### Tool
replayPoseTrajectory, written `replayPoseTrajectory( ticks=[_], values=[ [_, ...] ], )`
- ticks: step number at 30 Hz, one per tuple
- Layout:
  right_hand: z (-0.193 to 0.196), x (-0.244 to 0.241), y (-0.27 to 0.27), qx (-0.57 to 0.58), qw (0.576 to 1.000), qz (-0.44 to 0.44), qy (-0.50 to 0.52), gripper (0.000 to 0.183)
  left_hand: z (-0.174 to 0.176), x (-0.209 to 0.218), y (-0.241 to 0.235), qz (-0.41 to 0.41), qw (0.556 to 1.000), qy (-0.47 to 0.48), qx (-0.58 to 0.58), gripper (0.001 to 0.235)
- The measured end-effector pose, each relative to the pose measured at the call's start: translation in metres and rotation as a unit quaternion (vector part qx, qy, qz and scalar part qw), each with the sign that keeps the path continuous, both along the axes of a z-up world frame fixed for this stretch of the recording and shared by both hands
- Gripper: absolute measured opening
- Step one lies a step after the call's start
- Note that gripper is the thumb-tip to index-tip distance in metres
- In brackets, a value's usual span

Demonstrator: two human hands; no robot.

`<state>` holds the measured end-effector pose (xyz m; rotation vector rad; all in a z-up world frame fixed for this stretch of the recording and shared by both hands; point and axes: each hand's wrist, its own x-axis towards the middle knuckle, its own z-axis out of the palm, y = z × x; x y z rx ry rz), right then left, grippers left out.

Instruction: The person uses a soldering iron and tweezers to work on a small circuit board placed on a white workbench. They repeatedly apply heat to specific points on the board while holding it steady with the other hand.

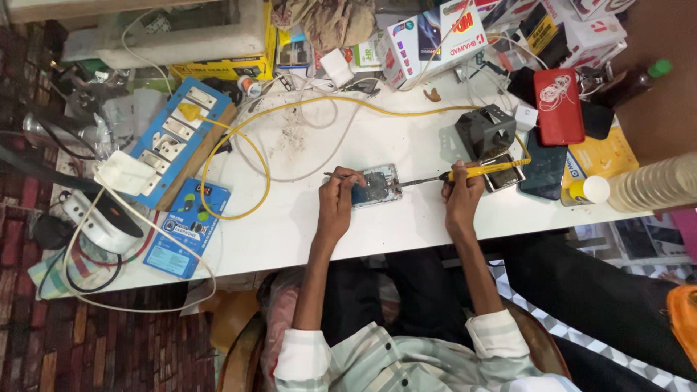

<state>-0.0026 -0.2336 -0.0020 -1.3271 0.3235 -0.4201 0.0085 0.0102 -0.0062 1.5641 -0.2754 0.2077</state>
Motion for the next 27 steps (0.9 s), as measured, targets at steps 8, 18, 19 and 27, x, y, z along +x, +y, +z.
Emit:
replayPoseTrajectory(
  ticks=[8,18,19,27],
  values=[
    [-0.0019,0.0019,-0.0044,0.016,0.999,-0.009,-0.034,0.026,0.0007,0.0011,-0.0001,0.004,1.0,-0.014,0.003,0.024],
    [-0.0049,-0.0006,-0.0038,-0.019,0.999,0.003,-0.033,0.029,-0.0007,0.0002,-0.0007,0.006,1.0,-0.018,-0.004,0.023],
    [-0.0045,0.0024,-0.0047,-0.004,0.999,-0.005,-0.033,0.028,0.0002,0.0019,-0.0006,0.006,1.0,-0.021,-0.004,0.023],
    [-0.0051,-0.0002,-0.0035,-0.008,1.0,0.003,-0.019,0.025,0.0022,-0.0005,0.0002,0.015,1.0,-0.015,0.017,0.022]
  ],
)
